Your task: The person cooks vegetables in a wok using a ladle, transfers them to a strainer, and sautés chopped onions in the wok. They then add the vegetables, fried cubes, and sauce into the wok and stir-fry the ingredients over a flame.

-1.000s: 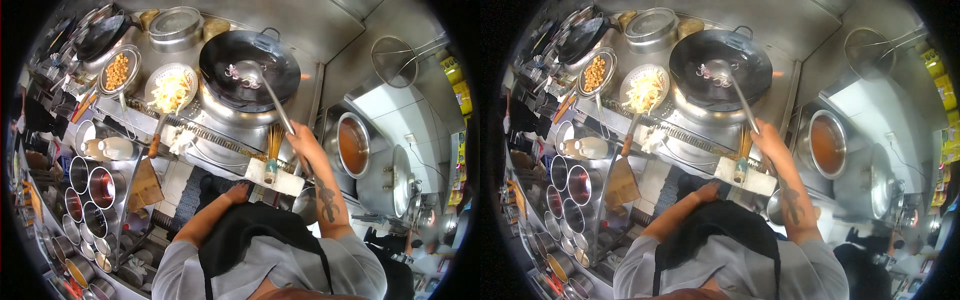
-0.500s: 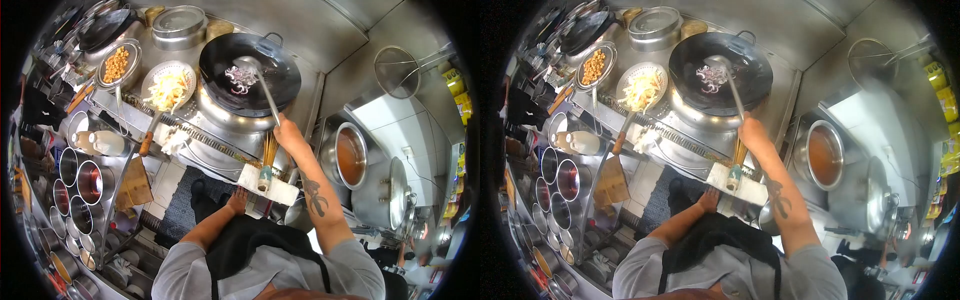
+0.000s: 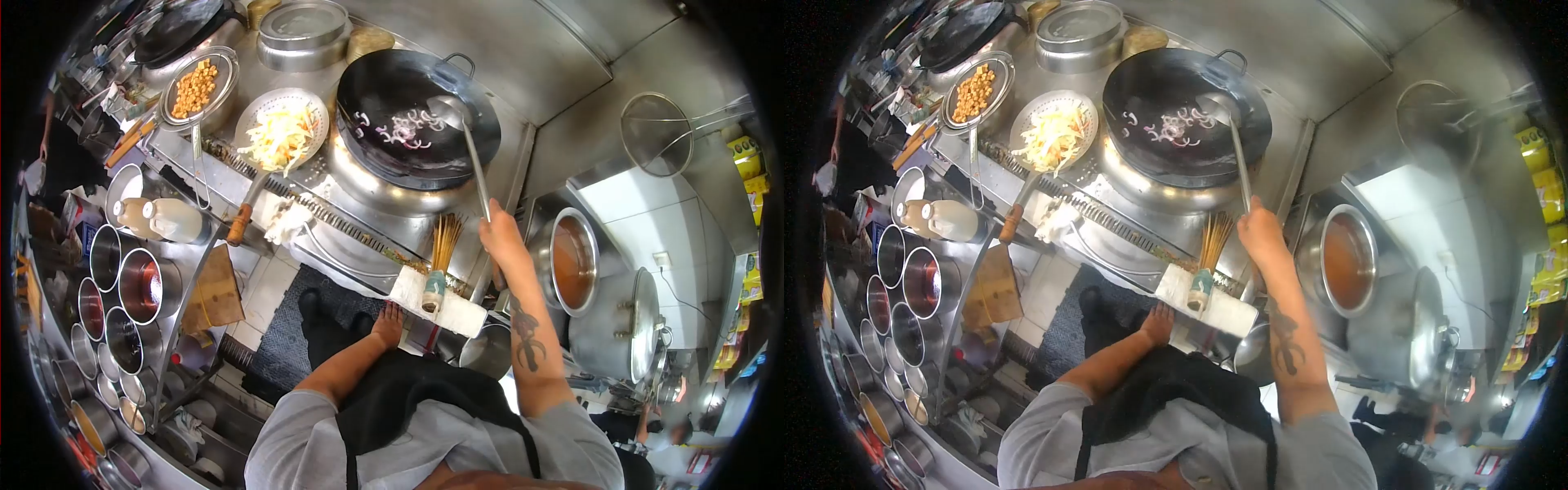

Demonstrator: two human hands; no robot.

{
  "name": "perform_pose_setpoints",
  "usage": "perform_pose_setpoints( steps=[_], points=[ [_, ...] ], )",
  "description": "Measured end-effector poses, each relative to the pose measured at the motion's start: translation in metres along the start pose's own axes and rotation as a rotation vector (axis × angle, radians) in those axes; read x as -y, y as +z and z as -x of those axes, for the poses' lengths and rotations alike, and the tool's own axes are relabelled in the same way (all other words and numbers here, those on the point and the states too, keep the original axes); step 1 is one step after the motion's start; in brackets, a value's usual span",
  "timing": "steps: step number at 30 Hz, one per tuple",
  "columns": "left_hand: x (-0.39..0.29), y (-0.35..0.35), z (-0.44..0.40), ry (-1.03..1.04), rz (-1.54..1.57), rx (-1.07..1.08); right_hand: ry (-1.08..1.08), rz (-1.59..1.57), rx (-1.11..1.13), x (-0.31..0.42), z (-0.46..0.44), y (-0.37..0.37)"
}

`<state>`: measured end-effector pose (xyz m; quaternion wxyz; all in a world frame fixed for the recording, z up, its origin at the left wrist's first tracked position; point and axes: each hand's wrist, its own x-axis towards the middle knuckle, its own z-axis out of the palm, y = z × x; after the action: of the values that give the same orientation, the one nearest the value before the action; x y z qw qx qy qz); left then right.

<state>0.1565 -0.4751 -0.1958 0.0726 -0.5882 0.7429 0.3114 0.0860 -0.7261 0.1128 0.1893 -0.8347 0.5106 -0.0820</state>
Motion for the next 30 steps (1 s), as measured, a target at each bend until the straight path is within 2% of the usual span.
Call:
perform_pose_setpoints(
  steps=[3,4,6,9,12,16,19,22,25,28,29,30],
  points=[
    [0.007,-0.013,0.003,0.03,0.01,0.013,-0.083,-0.089,-0.001,0.007,-0.002,0.004],
    [0.009,-0.015,0.004,0.051,0.001,0.018,-0.04,-0.196,0.115,0.045,0.014,-0.022],
    [0.014,-0.016,0.01,0.059,0.015,0.026,-0.071,-0.288,0.156,0.035,0.026,-0.015],
    [0.016,-0.02,0.011,0.062,0.051,0.021,0.063,-0.494,0.349,0.053,0.03,-0.033],
    [0.02,0.005,-0.004,0.069,0.093,-0.031,0.056,-0.329,0.275,0.045,0.007,-0.032],
    [0.019,-0.006,0.003,0.067,0.135,-0.035,-0.117,0.023,-0.061,0.03,-0.029,0.019],
    [0.02,0.004,-0.001,0.065,0.089,-0.072,0.015,-0.178,0.172,0.06,-0.018,-0.002],
    [0.02,0.006,-0.002,0.073,0.083,-0.089,-0.014,-0.541,0.328,0.052,0.007,-0.016],
    [0.021,-0.004,0.004,0.078,0.086,-0.057,0.056,-0.415,0.312,0.034,0.002,-0.023],
    [0.022,-0.011,0.002,0.079,0.077,-0.001,0.091,-0.244,0.098,0.036,-0.004,-0.023],
    [0.022,-0.011,0.0,0.071,0.076,-0.002,0.18,-0.171,0.043,0.041,-0.007,-0.02],
    [0.021,-0.008,-0.001,0.064,0.078,0.001,0.143,-0.126,0.026,0.038,-0.015,-0.015]
  ],
)
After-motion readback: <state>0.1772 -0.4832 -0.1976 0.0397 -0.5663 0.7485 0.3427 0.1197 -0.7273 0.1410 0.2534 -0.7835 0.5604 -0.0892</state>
